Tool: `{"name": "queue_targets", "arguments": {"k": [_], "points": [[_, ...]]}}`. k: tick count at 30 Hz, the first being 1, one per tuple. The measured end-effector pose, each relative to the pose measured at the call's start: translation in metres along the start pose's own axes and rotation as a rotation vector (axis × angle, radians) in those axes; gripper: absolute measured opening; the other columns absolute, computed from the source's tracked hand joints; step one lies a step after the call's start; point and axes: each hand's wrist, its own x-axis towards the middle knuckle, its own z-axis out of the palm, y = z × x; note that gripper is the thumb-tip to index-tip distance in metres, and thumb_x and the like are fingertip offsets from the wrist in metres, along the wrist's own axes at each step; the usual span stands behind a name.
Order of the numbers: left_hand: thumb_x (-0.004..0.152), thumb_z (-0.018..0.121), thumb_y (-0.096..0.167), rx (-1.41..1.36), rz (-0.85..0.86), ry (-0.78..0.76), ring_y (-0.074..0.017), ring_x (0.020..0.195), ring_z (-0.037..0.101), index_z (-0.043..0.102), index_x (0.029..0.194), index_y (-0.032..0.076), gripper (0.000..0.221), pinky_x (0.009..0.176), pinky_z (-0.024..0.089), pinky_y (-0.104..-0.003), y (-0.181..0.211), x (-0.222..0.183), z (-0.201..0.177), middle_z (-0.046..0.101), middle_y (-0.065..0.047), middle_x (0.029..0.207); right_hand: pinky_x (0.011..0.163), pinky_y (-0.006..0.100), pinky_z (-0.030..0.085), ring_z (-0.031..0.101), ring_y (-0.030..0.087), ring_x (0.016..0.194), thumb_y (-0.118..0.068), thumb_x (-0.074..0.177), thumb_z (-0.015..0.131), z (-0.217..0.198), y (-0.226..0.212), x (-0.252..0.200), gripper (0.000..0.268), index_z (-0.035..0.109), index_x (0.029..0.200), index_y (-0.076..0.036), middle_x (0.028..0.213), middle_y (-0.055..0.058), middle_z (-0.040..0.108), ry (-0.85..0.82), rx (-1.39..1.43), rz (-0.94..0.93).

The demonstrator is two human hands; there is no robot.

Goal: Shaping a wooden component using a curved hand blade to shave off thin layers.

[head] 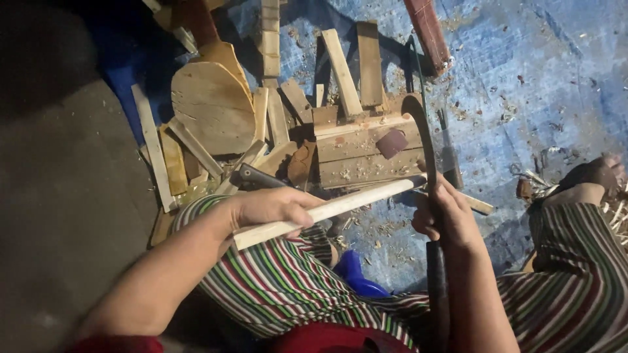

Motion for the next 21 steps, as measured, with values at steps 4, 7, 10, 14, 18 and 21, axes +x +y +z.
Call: {"name": "queue_targets", "arguments": {"k": [4, 7, 10, 14, 18, 21], "points": [[0.087, 0.069, 0.031, -0.132, 0.138, -0.057, -0.0184, 0.055, 0.071, 0.059, 0.131, -0.007, 0.059, 0.038, 0.055, -0.023, 0.009, -0.003, -0.004, 0.069, -0.024, 0.091, 0.032, 0.028, 0.037, 0.039, 0.014, 0.027, -0.037, 0.103, 0.050, -0.027, 0.015, 0.002, 0.062, 0.036, 0.158, -0.012, 0.048, 0.004, 0.037, -0.017, 0.016, 0.011], [0.083, 0.074, 0.015, -0.024, 0.245, -0.099, -0.0243, 0.073, 0.074, 0.051, 0.142, -0.008, 0.067, 0.051, 0.065, -0.032, 0.003, 0.005, -0.013, 0.072, -0.026, 0.106, 0.035, 0.027, 0.037, 0.039, 0.012, 0.032, -0.037, 0.104, 0.050, -0.027, 0.023, -0.002, 0.063, 0.032, 0.160, -0.014, 0.051, 0.002, 0.040, 0.002, -0.078, -0.017], [0.079, 0.080, 0.008, 0.071, 0.219, 0.039, -0.0190, 0.087, 0.073, 0.045, 0.150, 0.005, 0.079, 0.069, 0.068, -0.030, -0.002, 0.021, -0.018, 0.069, -0.014, 0.124, 0.038, 0.033, 0.037, 0.045, 0.022, 0.037, -0.019, 0.101, 0.054, 0.003, 0.017, -0.005, 0.074, 0.016, 0.161, -0.001, 0.054, 0.012, 0.044, 0.146, -0.316, -0.023], [0.077, 0.066, -0.005, 0.042, -0.027, 0.239, -0.0437, 0.070, 0.075, 0.023, 0.160, 0.013, 0.095, 0.059, 0.067, -0.052, -0.015, 0.063, -0.029, 0.051, -0.030, 0.136, 0.041, 0.036, 0.042, 0.057, 0.028, 0.042, 0.000, 0.086, 0.071, 0.028, 0.018, -0.009, 0.072, 0.042, 0.151, 0.004, 0.057, 0.018, 0.059, 0.176, -0.614, 0.161], [0.067, 0.074, 0.007, 0.290, -0.023, 0.440, -0.0385, 0.059, 0.073, 0.052, 0.142, 0.004, 0.078, 0.047, 0.066, -0.050, -0.047, 0.133, -0.084, 0.066, -0.025, 0.096, 0.057, 0.039, 0.049, 0.064, 0.029, 0.050, -0.013, 0.085, 0.070, 0.085, -0.019, -0.025, 0.013, 0.075, 0.086, -0.001, 0.051, 0.018, 0.065, 0.177, -0.820, 0.246], [0.071, 0.080, 0.011, 0.120, 0.018, 0.478, -0.0389, 0.066, 0.075, 0.061, 0.126, 0.001, 0.059, 0.055, 0.065, -0.052, -0.047, 0.145, -0.094, 0.066, -0.026, 0.096, 0.057, 0.050, 0.058, 0.071, 0.037, 0.063, -0.016, 0.092, 0.063, 0.002, 0.044, -0.040, 0.042, 0.065, 0.132, -0.002, 0.083, 0.026, 0.072, 0.313, -0.657, 0.339]]}}
